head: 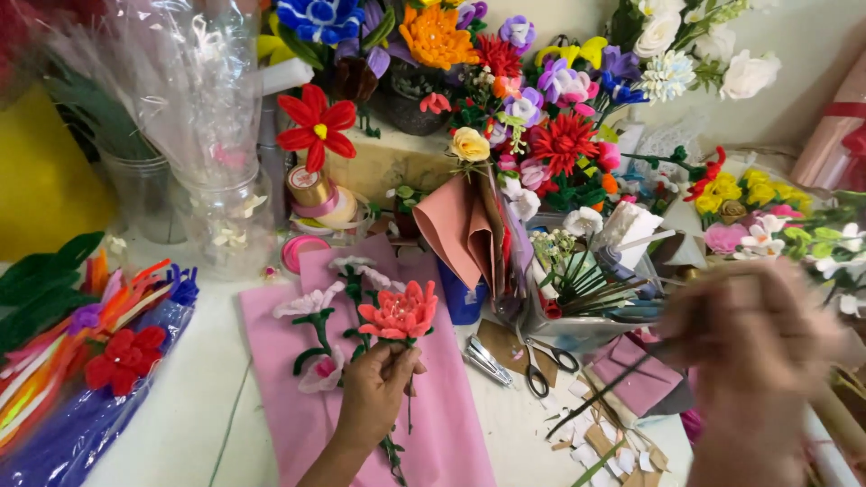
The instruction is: Arranging artificial flowers on pink wrapping paper, cutting the paper with scissors, and folding it to create a bouquet.
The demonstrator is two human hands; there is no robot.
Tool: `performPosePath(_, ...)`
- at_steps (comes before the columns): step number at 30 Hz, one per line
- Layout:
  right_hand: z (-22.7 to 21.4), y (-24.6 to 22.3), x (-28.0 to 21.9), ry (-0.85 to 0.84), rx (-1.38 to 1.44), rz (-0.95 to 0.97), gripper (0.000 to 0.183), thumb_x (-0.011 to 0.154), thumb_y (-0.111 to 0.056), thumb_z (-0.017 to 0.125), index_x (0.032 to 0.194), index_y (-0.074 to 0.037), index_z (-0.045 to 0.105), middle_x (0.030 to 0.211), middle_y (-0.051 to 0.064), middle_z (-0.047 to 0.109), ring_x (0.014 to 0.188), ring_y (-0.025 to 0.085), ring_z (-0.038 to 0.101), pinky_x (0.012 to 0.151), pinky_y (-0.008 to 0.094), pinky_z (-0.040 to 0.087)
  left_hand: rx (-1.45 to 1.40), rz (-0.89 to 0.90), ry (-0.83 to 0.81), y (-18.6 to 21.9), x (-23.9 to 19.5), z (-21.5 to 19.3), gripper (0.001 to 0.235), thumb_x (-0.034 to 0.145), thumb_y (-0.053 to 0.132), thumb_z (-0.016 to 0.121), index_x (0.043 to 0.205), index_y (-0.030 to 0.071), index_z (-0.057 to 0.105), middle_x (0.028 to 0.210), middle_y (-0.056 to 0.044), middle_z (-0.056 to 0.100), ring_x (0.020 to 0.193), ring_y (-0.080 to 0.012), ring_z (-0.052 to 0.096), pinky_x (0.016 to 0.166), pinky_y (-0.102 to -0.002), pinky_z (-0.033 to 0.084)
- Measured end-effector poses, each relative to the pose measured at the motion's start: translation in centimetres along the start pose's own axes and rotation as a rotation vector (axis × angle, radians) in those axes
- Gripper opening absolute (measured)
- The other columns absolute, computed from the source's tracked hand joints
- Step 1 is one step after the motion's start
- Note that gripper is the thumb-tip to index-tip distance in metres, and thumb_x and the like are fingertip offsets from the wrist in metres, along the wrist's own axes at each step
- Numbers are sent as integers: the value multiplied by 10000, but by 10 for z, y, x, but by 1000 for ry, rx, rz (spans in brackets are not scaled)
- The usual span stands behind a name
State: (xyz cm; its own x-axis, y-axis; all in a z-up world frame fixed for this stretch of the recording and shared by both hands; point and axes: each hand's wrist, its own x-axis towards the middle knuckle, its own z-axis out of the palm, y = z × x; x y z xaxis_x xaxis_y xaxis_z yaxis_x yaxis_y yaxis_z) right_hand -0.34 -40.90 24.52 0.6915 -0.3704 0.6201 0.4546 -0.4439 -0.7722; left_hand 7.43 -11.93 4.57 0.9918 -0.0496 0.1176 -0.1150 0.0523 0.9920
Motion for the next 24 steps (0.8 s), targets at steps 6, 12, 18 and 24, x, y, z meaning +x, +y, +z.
performPosePath(6,125,39,-42,-626,40,434,176,1023,-168,558,977,-38,667,630,87,667,427,142,561,371,246,444,-49,-220,7,-9,-8,8,206,935,229,698,827,56,722,750,-44,780,531,-145,666,590,-272,597)
performPosePath(12,179,66,-75,-776,-10,654,261,1041,-225,566,844,-54,565,675,108,710,421,163,581,397,268,422,-113,-137,97,-30,-14,0,141,923,162,718,864,35,715,728,-80,772,515,-157,643,557,-285,585)
performPosePath(18,200,79,-108,-802,147,871,197,1001,-144,559,947,27,640,687,175,692,406,212,568,381,270,404,-11,-18,181,-33,-11,-21,162,934,196,699,846,60,711,703,-62,760,477,-135,649,504,-265,561)
performPosePath(24,193,91,-151,-839,169,957,174,997,-149,579,925,2,624,619,184,686,405,201,553,383,268,405,-20,-89,180,-37,-14,-24,153,914,170,719,808,60,710,718,-70,787,599,-133,728,627,-265,637)
